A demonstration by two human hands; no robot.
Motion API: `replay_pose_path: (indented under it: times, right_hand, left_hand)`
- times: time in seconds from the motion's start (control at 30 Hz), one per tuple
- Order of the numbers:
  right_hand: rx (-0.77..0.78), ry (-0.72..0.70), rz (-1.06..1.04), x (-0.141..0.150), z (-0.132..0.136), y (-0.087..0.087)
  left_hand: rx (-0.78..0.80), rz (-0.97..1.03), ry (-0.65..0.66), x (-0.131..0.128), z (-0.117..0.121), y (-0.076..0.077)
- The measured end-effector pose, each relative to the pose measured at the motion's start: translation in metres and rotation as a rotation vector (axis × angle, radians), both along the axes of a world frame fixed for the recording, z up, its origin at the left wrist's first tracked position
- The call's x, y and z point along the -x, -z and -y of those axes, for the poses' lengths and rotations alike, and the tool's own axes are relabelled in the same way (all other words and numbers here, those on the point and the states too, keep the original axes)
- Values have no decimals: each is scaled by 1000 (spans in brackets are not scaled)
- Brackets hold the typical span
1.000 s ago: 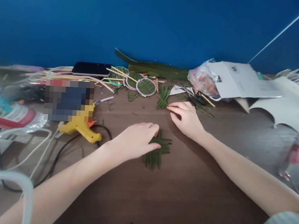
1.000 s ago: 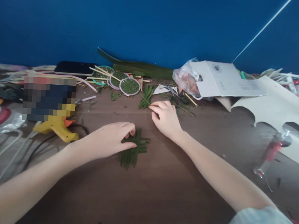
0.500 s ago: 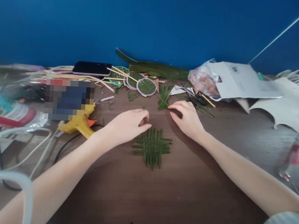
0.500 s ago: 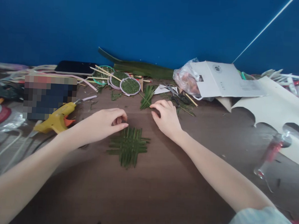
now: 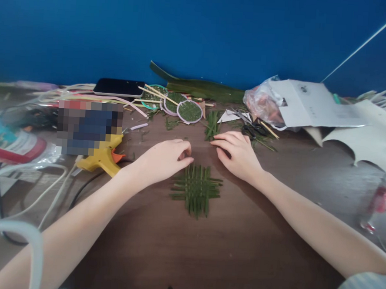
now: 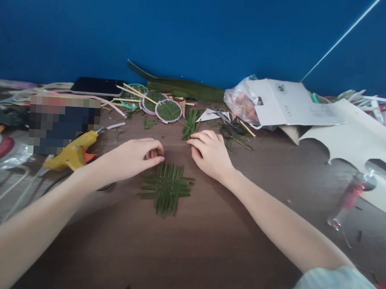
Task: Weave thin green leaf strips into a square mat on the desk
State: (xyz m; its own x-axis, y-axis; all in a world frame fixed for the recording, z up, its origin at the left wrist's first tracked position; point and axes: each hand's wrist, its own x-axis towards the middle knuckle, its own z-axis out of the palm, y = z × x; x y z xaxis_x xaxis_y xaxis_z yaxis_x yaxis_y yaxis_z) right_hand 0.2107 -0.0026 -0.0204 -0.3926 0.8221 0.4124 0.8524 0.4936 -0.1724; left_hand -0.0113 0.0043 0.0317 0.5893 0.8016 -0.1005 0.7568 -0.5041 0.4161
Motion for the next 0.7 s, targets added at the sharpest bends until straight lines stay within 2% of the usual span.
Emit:
replay_pose_path:
  times: [0.23,0.43,0.7]
  right_hand:
    - [-24,104,-15,-4,-2,1]
    - [32,299,-16,-5,-5,4]
    - [59,376,-9,-6,-6,3]
  left_hand:
    - [12,8,-11,2,0,-2]
    - [6,11,-30,1,0,-4]
    - [-21,-18,-63,8,-4,-8]
